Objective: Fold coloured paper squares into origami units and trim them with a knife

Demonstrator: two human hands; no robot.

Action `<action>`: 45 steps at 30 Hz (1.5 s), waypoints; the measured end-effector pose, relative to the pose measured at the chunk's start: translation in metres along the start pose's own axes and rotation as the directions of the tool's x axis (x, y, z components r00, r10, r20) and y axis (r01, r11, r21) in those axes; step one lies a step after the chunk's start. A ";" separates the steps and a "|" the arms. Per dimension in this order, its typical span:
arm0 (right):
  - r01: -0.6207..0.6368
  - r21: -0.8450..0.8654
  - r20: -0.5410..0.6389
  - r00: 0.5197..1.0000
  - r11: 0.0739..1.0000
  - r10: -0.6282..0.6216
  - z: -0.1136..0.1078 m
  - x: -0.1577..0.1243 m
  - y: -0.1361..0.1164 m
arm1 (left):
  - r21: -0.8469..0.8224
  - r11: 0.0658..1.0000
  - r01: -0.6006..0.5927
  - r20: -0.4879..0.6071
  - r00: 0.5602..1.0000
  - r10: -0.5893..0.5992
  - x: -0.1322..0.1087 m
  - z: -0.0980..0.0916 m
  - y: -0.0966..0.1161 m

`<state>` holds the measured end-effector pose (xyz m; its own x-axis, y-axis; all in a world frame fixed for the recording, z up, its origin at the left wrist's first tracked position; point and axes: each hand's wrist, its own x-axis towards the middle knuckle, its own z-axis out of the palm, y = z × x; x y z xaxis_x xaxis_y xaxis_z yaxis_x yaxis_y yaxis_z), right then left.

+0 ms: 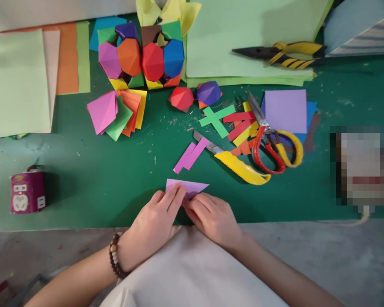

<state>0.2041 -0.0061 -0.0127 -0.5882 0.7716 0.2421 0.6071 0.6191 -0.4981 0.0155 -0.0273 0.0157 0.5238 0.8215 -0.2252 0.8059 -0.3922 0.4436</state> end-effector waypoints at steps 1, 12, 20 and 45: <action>0.009 0.006 0.000 1.000 1.000 -0.009 0.002 0.000 -0.002 | -0.003 1.000 -0.004 0.002 1.000 0.004 0.000 -0.001 -0.001; 0.144 0.182 -0.007 0.989 0.973 -0.145 0.016 -0.001 -0.025 | -0.077 0.997 -0.010 0.032 0.999 0.012 0.000 -0.002 -0.005; -0.047 0.027 0.058 0.997 0.999 0.045 -0.040 -0.005 0.033 | -0.147 0.984 -0.097 -0.169 0.983 0.072 0.006 -0.003 -0.010; -0.434 0.749 0.179 0.860 0.501 0.477 -0.037 0.002 0.008 | -0.966 0.057 0.251 0.205 0.883 -0.422 0.013 -0.025 0.009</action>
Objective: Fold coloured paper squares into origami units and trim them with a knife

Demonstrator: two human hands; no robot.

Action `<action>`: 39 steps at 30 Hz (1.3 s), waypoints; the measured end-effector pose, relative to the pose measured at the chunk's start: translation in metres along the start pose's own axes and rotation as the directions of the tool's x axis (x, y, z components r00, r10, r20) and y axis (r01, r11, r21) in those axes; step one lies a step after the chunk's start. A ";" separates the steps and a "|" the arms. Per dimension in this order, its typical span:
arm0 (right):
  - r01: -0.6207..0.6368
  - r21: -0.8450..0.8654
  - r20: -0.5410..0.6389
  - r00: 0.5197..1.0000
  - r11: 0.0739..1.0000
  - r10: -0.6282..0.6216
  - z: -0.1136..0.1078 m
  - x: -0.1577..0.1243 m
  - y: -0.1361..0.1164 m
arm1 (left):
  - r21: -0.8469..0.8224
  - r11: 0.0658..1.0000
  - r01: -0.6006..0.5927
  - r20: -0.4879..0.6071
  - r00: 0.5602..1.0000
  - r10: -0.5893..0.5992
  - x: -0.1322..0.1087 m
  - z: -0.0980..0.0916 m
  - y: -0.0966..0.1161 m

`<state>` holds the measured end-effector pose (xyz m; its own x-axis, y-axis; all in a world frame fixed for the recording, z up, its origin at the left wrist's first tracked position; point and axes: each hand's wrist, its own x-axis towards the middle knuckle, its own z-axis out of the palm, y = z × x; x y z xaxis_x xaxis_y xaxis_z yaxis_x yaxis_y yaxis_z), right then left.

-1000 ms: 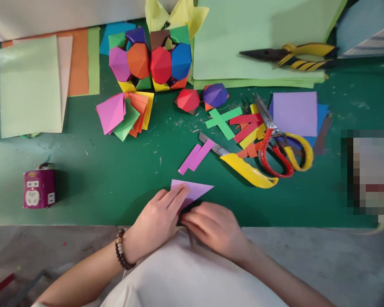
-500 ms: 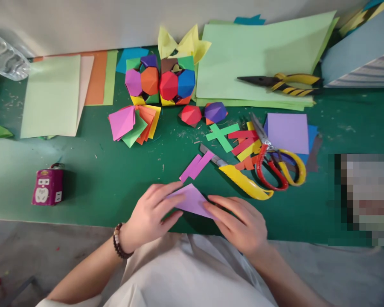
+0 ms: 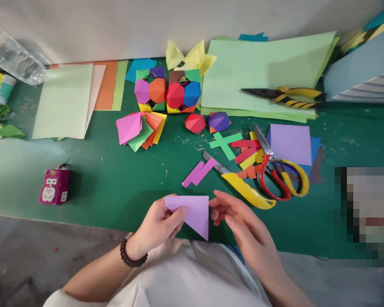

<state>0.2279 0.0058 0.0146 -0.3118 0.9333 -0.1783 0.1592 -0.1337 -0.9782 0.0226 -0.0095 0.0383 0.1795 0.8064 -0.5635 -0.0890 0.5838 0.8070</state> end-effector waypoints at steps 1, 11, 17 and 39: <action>-0.089 0.087 0.043 0.995 0.992 0.085 0.001 0.003 -0.004 | 0.018 1.000 0.001 0.043 0.999 -0.001 0.000 0.001 0.002; -0.231 0.201 0.166 0.966 0.952 0.199 0.011 0.021 -0.006 | -0.274 0.944 0.182 0.200 0.971 -0.129 0.004 0.007 -0.002; -0.121 0.239 0.185 0.980 0.963 0.077 0.008 0.020 -0.003 | -0.413 0.862 0.294 0.332 0.930 -0.158 0.007 0.003 0.000; 0.021 -0.203 0.326 0.944 0.979 0.047 -0.025 0.029 -0.026 | 0.170 0.978 -0.120 0.022 0.993 0.118 0.004 0.009 0.006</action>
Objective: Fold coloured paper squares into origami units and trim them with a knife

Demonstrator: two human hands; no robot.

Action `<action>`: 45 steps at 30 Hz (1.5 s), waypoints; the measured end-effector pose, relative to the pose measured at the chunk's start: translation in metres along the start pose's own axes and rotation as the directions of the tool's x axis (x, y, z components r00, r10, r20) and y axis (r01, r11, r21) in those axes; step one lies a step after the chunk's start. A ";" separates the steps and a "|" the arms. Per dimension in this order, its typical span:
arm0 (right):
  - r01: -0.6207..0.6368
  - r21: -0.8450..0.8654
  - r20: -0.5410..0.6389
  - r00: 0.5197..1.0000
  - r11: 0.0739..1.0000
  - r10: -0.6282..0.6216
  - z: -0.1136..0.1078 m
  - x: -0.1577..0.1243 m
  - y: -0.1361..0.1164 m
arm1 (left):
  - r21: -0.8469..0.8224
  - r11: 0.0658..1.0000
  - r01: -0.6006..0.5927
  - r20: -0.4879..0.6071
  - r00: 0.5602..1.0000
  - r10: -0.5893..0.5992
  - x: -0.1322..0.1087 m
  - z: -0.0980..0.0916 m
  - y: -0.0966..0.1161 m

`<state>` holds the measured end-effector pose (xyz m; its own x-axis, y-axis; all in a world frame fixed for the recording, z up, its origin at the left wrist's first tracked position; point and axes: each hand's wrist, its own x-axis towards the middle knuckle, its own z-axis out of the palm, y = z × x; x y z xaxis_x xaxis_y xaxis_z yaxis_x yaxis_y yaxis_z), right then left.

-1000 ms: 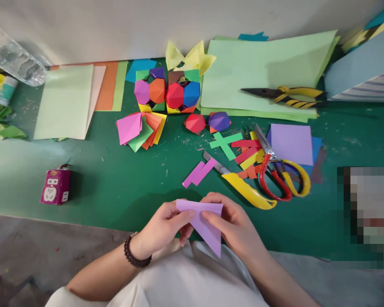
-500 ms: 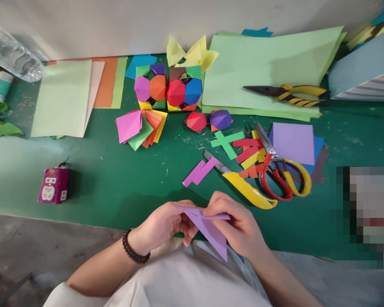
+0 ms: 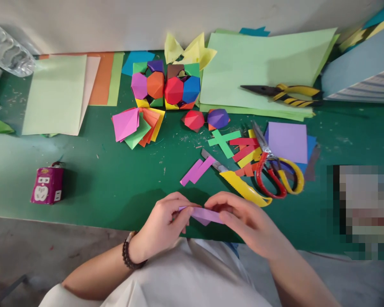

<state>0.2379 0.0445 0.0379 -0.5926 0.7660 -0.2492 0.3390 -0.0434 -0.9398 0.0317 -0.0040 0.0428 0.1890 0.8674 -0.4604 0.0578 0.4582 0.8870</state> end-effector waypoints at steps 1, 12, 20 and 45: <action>-0.043 -0.048 -0.014 0.999 0.998 0.043 0.001 0.001 -0.003 | 0.029 0.999 -0.019 -0.012 1.000 0.019 0.000 0.000 0.000; 0.022 -0.295 -0.057 0.998 0.955 -0.041 0.008 0.005 -0.009 | -0.242 0.959 0.146 0.030 0.989 -0.143 0.005 -0.002 -0.004; 0.032 -0.298 0.015 0.999 0.954 -0.029 0.019 0.007 -0.011 | 0.028 0.998 0.049 -0.044 0.998 -0.048 0.004 -0.003 -0.010; -0.115 0.152 -0.033 0.992 0.982 0.121 0.020 0.022 -0.002 | -0.169 0.972 0.161 0.186 0.974 -0.129 0.029 -0.046 0.012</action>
<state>0.2095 0.0487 0.0298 -0.5226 0.7758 -0.3536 0.2903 -0.2280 -0.9294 -0.0072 0.0359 0.0386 0.3594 0.7493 -0.5562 -0.0791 0.6184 0.7819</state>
